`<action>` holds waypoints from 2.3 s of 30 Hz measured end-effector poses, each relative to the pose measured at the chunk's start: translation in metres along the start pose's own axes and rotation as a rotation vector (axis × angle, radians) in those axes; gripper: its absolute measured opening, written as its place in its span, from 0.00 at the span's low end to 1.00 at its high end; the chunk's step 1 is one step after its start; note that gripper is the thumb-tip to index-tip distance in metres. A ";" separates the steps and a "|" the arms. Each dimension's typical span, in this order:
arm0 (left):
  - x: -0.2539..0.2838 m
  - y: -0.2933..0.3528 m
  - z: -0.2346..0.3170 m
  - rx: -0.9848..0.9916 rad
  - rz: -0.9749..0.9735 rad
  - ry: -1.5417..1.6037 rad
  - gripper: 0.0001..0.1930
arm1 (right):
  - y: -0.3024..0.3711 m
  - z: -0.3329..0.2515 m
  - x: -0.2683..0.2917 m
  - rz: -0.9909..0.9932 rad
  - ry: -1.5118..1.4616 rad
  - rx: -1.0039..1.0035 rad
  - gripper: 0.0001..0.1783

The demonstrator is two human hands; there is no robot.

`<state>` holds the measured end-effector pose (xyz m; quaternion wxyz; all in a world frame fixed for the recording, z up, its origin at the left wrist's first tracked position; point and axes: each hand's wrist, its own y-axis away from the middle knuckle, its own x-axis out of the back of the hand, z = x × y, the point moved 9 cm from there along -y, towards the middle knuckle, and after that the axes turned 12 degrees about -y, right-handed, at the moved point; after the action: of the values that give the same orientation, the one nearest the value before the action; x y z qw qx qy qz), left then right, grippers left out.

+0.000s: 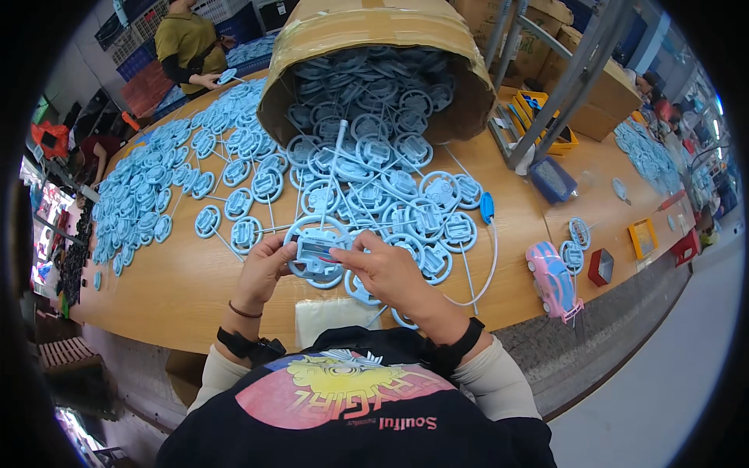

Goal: The person sits at a table and assembles light blue plastic components by inserting a small red piece into a circular frame. They pick up the parts from a large pile, perform the insertion, and place the finished units onto the table. The process is repeated continuously throughout the clip.

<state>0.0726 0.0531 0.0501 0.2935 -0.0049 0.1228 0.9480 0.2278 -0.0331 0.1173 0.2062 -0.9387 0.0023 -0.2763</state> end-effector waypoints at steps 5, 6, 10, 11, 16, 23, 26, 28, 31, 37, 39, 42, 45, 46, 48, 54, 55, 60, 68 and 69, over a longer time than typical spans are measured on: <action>-0.020 -0.006 -0.012 -0.003 -0.034 0.127 0.13 | 0.002 0.003 0.002 -0.010 -0.026 -0.011 0.16; -0.022 -0.007 -0.013 -0.005 -0.038 0.158 0.14 | 0.002 0.005 0.002 -0.013 -0.035 -0.015 0.15; -0.024 -0.010 -0.016 -0.014 -0.073 0.183 0.14 | -0.001 0.003 0.005 -0.033 -0.038 -0.015 0.12; -0.024 -0.008 -0.018 0.001 -0.085 0.187 0.14 | -0.001 0.001 0.004 -0.040 -0.031 -0.010 0.12; -0.028 -0.005 -0.030 0.055 -0.166 0.218 0.16 | 0.006 0.008 0.001 -0.038 -0.136 -0.034 0.14; -0.043 0.001 -0.041 0.071 -0.228 0.412 0.23 | 0.006 0.007 -0.014 -0.073 -0.124 -0.026 0.15; -0.042 -0.002 -0.049 0.059 -0.237 0.447 0.24 | 0.006 0.003 -0.014 -0.058 -0.097 0.007 0.14; -0.040 -0.007 -0.062 0.086 -0.254 0.523 0.23 | 0.009 0.008 -0.015 -0.038 -0.049 0.015 0.14; -0.027 -0.008 -0.070 0.087 -0.178 0.541 0.21 | 0.002 0.015 -0.027 -0.029 -0.066 -0.016 0.10; -0.022 -0.021 -0.067 0.043 -0.132 0.491 0.18 | 0.005 0.017 -0.021 0.068 -0.019 -0.027 0.14; -0.024 -0.026 -0.065 0.043 -0.150 0.462 0.18 | 0.007 0.021 -0.019 0.062 0.006 -0.066 0.13; -0.022 -0.030 -0.065 0.012 -0.136 0.423 0.17 | 0.009 0.021 -0.016 0.074 -0.011 -0.072 0.13; -0.026 -0.030 -0.055 0.004 -0.134 0.416 0.17 | 0.008 0.022 -0.014 0.073 -0.094 -0.112 0.08; -0.026 -0.031 -0.055 0.008 -0.133 0.381 0.17 | 0.008 0.025 -0.015 0.069 -0.091 -0.121 0.09; -0.023 -0.032 -0.056 0.015 -0.123 0.311 0.16 | 0.008 0.034 -0.021 0.057 -0.088 -0.136 0.10; 0.077 -0.045 -0.104 0.030 0.129 0.197 0.14 | 0.015 0.055 -0.027 -0.027 -0.093 -0.116 0.12; 0.114 -0.049 -0.106 -0.007 0.191 0.178 0.15 | 0.015 0.054 -0.019 -0.017 -0.112 -0.135 0.12; 0.182 -0.074 -0.065 -0.163 0.169 0.498 0.20 | 0.013 0.053 -0.002 -0.006 -0.172 -0.237 0.14; 0.002 -0.042 -0.107 -0.348 -0.062 -1.488 0.51 | 0.019 0.058 0.000 -0.006 -0.164 -0.283 0.15; -0.002 -0.039 -0.107 -0.359 -0.060 -1.476 0.51 | 0.020 0.057 0.000 -0.009 -0.148 -0.282 0.15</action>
<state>0.0894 0.0579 -0.0623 0.3199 0.5796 -0.2616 0.7024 0.2603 -0.0298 0.0659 0.0708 -0.9761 0.0215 -0.2045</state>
